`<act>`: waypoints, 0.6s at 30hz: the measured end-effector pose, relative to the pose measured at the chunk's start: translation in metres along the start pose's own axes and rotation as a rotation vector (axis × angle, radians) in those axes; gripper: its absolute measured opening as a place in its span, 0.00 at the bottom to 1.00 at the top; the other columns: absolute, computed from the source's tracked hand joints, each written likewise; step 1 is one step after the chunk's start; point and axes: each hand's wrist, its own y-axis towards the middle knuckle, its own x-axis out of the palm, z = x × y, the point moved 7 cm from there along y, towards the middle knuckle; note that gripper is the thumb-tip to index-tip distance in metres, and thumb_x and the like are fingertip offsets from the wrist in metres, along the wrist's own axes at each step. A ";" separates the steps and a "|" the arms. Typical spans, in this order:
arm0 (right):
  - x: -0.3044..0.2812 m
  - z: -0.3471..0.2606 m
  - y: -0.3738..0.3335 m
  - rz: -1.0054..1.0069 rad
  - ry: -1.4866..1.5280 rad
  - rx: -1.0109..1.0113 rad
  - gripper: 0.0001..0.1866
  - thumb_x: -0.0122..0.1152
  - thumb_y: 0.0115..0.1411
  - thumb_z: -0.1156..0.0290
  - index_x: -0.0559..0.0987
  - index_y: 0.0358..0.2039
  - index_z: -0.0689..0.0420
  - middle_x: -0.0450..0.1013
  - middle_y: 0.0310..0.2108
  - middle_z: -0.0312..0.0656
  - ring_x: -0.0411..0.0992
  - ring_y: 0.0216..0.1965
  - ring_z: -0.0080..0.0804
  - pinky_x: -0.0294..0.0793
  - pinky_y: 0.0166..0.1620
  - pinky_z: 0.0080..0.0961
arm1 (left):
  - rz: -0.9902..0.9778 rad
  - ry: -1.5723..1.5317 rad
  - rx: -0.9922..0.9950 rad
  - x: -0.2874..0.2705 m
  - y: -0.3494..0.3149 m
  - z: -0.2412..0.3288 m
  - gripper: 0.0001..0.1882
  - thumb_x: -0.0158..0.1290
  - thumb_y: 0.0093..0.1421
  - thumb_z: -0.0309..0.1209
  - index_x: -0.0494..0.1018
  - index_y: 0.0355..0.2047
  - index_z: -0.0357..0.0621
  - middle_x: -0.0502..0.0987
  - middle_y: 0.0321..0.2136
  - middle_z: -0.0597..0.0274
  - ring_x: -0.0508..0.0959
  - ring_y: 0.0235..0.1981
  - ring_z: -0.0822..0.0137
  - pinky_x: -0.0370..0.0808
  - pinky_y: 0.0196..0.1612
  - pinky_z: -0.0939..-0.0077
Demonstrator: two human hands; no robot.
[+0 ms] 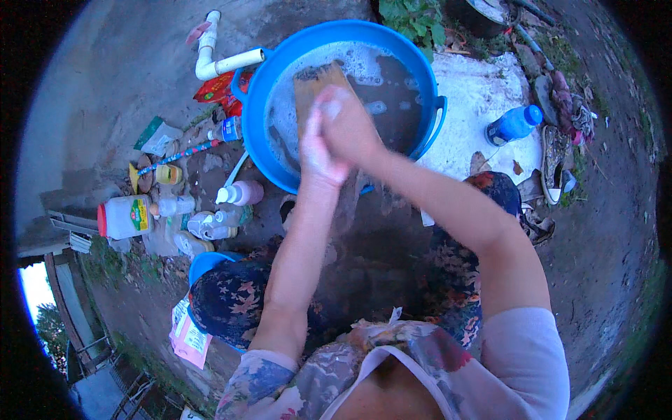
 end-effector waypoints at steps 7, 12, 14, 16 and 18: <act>-0.015 0.020 0.011 -0.011 0.320 0.270 0.20 0.51 0.51 0.62 0.72 0.42 0.58 0.67 0.45 0.51 0.64 0.49 0.45 0.62 0.49 0.41 | -0.015 -0.003 -0.081 0.011 -0.013 -0.031 0.18 0.36 0.64 0.39 0.61 0.52 0.50 0.67 0.47 0.64 0.66 0.50 0.68 0.63 0.52 0.71; 0.009 -0.046 -0.040 -0.065 0.135 -0.249 0.21 0.49 0.52 0.67 0.71 0.47 0.60 0.62 0.52 0.54 0.58 0.56 0.47 0.54 0.58 0.39 | 0.072 -0.006 0.164 -0.031 0.015 0.036 0.20 0.43 0.60 0.44 0.63 0.49 0.48 0.67 0.46 0.58 0.67 0.49 0.66 0.66 0.50 0.65; 0.011 -0.049 -0.040 -0.107 0.136 -0.169 0.22 0.49 0.51 0.68 0.70 0.47 0.62 0.63 0.51 0.55 0.59 0.55 0.50 0.56 0.57 0.38 | -0.332 -0.016 0.190 -0.034 0.014 0.022 0.21 0.43 0.60 0.44 0.61 0.51 0.48 0.67 0.47 0.59 0.66 0.50 0.66 0.66 0.50 0.65; -0.009 -0.001 -0.001 0.008 0.184 0.024 0.20 0.49 0.51 0.65 0.71 0.43 0.62 0.66 0.45 0.55 0.63 0.50 0.49 0.60 0.51 0.41 | 0.010 -0.024 -0.049 -0.010 -0.006 -0.023 0.20 0.38 0.62 0.43 0.60 0.51 0.50 0.65 0.50 0.57 0.64 0.52 0.60 0.60 0.55 0.63; -0.023 0.018 0.015 0.100 0.127 0.099 0.20 0.49 0.51 0.64 0.71 0.42 0.61 0.67 0.43 0.55 0.64 0.48 0.49 0.61 0.48 0.44 | 0.046 0.036 -0.023 0.009 -0.011 -0.030 0.22 0.38 0.62 0.45 0.59 0.53 0.48 0.66 0.49 0.58 0.65 0.52 0.60 0.61 0.55 0.64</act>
